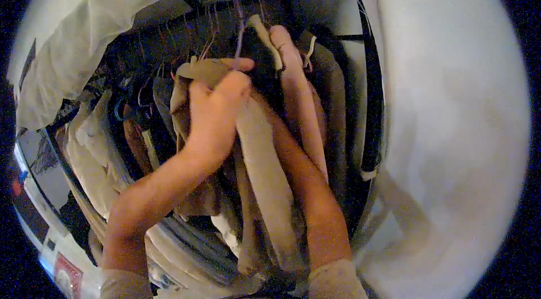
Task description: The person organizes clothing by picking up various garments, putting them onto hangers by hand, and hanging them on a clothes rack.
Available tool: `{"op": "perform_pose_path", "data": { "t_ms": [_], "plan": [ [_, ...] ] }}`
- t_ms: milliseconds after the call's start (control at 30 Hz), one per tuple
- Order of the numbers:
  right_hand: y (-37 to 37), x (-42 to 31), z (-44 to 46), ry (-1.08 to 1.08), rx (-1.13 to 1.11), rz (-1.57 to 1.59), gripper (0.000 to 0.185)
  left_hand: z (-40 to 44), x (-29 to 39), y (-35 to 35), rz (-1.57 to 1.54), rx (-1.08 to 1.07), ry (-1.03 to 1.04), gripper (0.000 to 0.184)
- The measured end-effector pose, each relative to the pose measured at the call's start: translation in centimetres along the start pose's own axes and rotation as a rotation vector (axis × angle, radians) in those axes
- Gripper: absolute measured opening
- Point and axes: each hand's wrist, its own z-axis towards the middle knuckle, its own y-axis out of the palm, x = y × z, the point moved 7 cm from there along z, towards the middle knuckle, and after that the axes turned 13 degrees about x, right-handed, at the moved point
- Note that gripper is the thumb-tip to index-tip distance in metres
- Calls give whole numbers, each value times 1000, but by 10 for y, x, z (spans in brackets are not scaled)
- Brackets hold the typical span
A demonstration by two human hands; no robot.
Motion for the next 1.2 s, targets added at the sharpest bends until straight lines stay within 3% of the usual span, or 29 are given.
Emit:
{"op": "perform_pose_path", "data": {
  "t_ms": [67,100,233,267,400,500,567,600,700,800,967,1067,1167,1200],
  "plan": [
    [-3,-3,5,-104,86,-93,66,19,21,-10,24,-1,276,14],
    [-5,-7,5,-151,122,-132,68,30,32,-20,23,27,109,15],
    [-5,-30,0,-154,141,-150,78,93,35,-62,-3,-85,83,19],
    [-6,-28,7,-162,141,-151,79,96,33,-67,41,-92,148,20],
    [5,-19,30,-224,142,-292,82,96,32,-49,-20,-108,67,20],
    [-6,-14,39,-118,283,-351,81,94,40,-46,57,-41,69,20],
    [-16,-14,46,-215,264,-323,84,91,45,-58,125,-5,69,20],
    [-21,-11,49,-260,256,-306,86,91,51,-65,172,-86,116,20],
    [-26,-7,48,-358,285,-418,73,80,62,-70,307,-119,160,20],
    [-2,-1,56,-212,70,-309,66,70,65,-58,438,-203,328,20],
    [42,-11,54,-203,-52,-249,63,54,58,-42,510,-141,428,9],
    [46,-19,63,-258,-59,-113,67,42,37,-33,258,-56,195,19],
    [34,5,99,-206,-21,-18,68,56,15,-31,228,31,101,23],
    [32,6,103,-166,-12,4,68,66,9,-29,166,39,123,15]
  ]
}}
